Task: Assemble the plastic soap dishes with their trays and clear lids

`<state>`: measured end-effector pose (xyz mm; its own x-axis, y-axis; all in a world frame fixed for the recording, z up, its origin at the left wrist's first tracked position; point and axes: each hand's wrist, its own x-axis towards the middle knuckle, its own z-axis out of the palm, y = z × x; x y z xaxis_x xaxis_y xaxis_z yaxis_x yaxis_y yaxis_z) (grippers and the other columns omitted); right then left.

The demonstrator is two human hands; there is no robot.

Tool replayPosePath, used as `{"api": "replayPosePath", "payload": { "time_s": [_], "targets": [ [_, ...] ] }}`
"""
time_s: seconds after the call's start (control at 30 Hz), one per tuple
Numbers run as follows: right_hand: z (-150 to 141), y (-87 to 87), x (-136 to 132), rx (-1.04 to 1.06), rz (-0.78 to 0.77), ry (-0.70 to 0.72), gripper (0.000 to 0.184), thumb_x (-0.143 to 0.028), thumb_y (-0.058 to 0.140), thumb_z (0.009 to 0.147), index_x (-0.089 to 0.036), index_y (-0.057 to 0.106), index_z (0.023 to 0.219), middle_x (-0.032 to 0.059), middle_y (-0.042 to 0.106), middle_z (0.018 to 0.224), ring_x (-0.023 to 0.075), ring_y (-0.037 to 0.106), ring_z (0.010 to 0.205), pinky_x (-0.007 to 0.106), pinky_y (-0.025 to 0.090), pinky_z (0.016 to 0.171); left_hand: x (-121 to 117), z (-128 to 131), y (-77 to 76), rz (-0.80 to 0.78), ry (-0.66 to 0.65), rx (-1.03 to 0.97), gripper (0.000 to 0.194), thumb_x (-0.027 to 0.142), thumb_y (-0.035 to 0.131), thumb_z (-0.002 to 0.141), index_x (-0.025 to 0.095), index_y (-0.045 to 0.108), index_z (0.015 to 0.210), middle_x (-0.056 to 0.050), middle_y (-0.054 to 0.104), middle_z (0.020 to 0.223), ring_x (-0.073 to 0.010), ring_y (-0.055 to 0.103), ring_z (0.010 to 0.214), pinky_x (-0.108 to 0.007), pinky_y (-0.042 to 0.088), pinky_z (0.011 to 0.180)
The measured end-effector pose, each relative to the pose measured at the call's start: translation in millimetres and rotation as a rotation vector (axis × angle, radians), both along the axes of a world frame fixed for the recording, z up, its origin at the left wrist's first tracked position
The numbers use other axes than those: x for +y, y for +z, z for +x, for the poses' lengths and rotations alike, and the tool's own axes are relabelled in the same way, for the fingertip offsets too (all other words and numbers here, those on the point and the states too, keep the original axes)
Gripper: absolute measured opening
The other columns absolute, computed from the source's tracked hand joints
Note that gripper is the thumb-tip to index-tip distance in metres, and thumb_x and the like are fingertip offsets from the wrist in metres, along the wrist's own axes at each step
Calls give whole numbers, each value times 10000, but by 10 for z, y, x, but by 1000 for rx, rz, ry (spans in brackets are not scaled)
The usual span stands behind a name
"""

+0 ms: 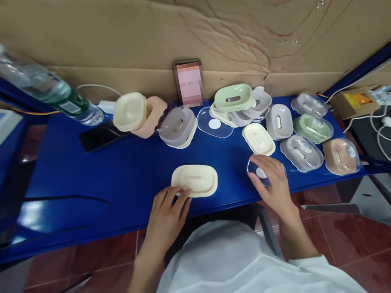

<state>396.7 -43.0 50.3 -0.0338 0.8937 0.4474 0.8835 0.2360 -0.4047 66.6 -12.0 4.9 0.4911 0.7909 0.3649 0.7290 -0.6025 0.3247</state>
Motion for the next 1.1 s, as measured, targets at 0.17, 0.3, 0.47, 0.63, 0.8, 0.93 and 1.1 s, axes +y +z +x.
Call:
{"api": "replayPosePath", "payload": {
  "time_s": [0.17,0.3,0.47,0.63,0.8,0.93,1.1],
  "targets": [
    [-422,107,322,40,-28,115,300,-338,592,1090,-268,703,1360,82,749,1365,273,672,1305,485,490,1124,-109,-129,-40,-12,48,-72,198,175,650,1016,228,722,1194,-104,731,1181,-280,685,1118,-444,576,993],
    [-724,9,303,45,-59,237,291,-322,566,1105,-246,708,1347,90,740,1383,261,668,1297,469,494,1105,-87,-104,-53,-62,-8,-180,230,190,625,1039,230,697,1253,-111,707,1257,-250,692,1166,-407,594,1018],
    [-725,-78,146,19,-108,250,289,-330,552,1111,-251,711,1339,80,723,1415,254,648,1328,462,460,1139,291,38,135,-60,-12,-190,267,231,570,1064,236,701,1296,-126,690,1355,-262,674,1255,-413,571,1073],
    [-267,39,395,-91,-139,-199,345,-382,520,1115,-206,719,1335,123,742,1371,295,663,1287,454,451,1098,979,296,462,-71,155,60,514,391,486,1090,166,521,1552,-179,622,1501,-358,630,1319,-474,552,1050],
    [-73,25,853,-295,-447,-476,449,-435,631,1055,-175,662,1419,184,748,1316,377,662,1236,498,444,1025,1331,504,557,-218,285,243,516,422,488,1073,171,553,1519,-190,656,1431,-367,704,1196,-406,570,851],
    [-64,-111,1029,-289,-431,-487,343,-340,694,1019,-178,714,1321,183,751,1257,360,675,1181,485,450,987,1306,489,503,-232,296,249,375,353,539,1048,202,682,1360,-152,678,1403,-324,743,1089,-381,554,807],
    [17,-135,938,-224,-345,-383,249,-293,580,1080,-182,772,1193,138,789,1110,276,709,1029,435,451,942,1149,241,432,-208,286,-73,277,353,665,988,216,749,1214,-69,762,1228,-207,752,841,-321,551,759]
  ]
}}
